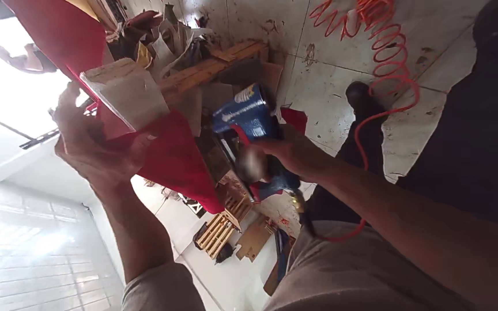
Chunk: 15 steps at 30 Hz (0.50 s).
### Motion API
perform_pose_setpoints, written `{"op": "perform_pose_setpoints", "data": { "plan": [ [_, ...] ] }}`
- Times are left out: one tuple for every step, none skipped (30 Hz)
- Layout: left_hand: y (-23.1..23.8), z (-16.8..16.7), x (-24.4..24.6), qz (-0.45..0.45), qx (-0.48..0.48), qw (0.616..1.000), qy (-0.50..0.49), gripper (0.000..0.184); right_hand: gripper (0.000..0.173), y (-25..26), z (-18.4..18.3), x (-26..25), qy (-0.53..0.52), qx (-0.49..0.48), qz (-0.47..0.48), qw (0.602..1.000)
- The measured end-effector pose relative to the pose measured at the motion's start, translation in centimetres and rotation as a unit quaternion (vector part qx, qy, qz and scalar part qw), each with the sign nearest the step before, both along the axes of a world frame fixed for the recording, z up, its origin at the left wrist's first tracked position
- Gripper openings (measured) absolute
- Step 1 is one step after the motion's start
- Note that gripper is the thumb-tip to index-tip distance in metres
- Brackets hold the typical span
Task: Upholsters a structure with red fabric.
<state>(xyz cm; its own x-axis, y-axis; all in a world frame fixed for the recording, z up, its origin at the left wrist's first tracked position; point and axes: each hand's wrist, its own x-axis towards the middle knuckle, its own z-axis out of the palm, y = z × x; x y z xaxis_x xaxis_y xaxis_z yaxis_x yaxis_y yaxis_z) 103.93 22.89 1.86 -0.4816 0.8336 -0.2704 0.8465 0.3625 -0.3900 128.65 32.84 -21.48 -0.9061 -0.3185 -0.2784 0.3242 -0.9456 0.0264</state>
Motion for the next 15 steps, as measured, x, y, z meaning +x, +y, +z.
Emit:
{"op": "perform_pose_setpoints", "data": {
  "plan": [
    [0.1, 0.1, 0.2, -0.001, -0.008, 1.0, 0.012, 0.102, 0.021, -0.7, 0.2, -0.9, -0.015, -0.055, 0.009, 0.998],
    [0.1, 0.1, 0.4, 0.004, -0.014, 1.0, 0.026, 0.105, 0.023, -1.4, 0.1, -1.6, -0.02, -0.102, 0.017, 0.994],
    [0.1, 0.1, 0.5, 0.006, -0.017, 0.999, 0.033, 0.105, 0.026, -2.0, -0.1, -2.2, -0.018, -0.144, 0.022, 0.989],
    [-0.1, 0.2, 0.6, 0.008, -0.019, 0.999, 0.04, 0.105, 0.029, -2.6, -0.3, -2.7, -0.017, -0.183, 0.028, 0.983],
    [-0.2, 0.2, 0.7, 0.009, -0.021, 0.998, 0.05, 0.104, 0.033, -3.2, -0.5, -3.0, -0.019, -0.221, 0.035, 0.974],
    [-0.5, 0.2, 0.8, 0.009, -0.021, 0.998, 0.064, 0.101, 0.037, -3.5, -0.7, -3.1, -0.02, -0.254, 0.045, 0.966],
    [-0.9, 0.2, 0.7, 0.003, -0.019, 0.997, 0.079, 0.097, 0.038, -3.7, -1.0, -3.3, -0.021, -0.279, 0.051, 0.959],
    [-1.2, 0.1, 0.7, -0.003, -0.015, 0.996, 0.091, 0.096, 0.038, -3.8, -1.2, -3.5, -0.023, -0.294, 0.055, 0.954],
    [-1.7, 0.2, 0.7, -0.01, -0.009, 0.995, 0.099, 0.098, 0.038, -4.0, -1.4, -3.6, -0.022, -0.302, 0.058, 0.951],
    [-2.1, 0.2, 0.7, -0.018, 0.002, 0.995, 0.101, 0.099, 0.038, -4.2, -1.5, -3.8, -0.015, -0.31, 0.06, 0.949],
    [-2.6, 0.3, 0.8, -0.024, 0.018, 0.994, 0.105, 0.1, 0.038, -4.3, -1.7, -4.1, -0.007, -0.317, 0.06, 0.946],
    [-2.9, 0.1, 1.2, -0.028, 0.036, 0.992, 0.118, 0.1, 0.038, -4.5, -1.9, -4.5, 0.007, -0.323, 0.059, 0.945],
    [-3.1, -0.2, 1.9, -0.029, 0.065, 0.988, 0.139, 0.103, 0.038, -4.6, -2.0, -4.8, 0.018, -0.326, 0.061, 0.943],
    [-3.2, -0.9, 3.0, -0.027, 0.101, 0.981, 0.166, 0.108, 0.038, -4.6, -2.0, -5.2, 0.026, -0.329, 0.063, 0.942],
    [-3.2, -1.6, 4.1, -0.017, 0.14, 0.972, 0.19, 0.108, 0.038, -4.6, -2.0, -5.5, 0.032, -0.334, 0.065, 0.94]
  ]
}}
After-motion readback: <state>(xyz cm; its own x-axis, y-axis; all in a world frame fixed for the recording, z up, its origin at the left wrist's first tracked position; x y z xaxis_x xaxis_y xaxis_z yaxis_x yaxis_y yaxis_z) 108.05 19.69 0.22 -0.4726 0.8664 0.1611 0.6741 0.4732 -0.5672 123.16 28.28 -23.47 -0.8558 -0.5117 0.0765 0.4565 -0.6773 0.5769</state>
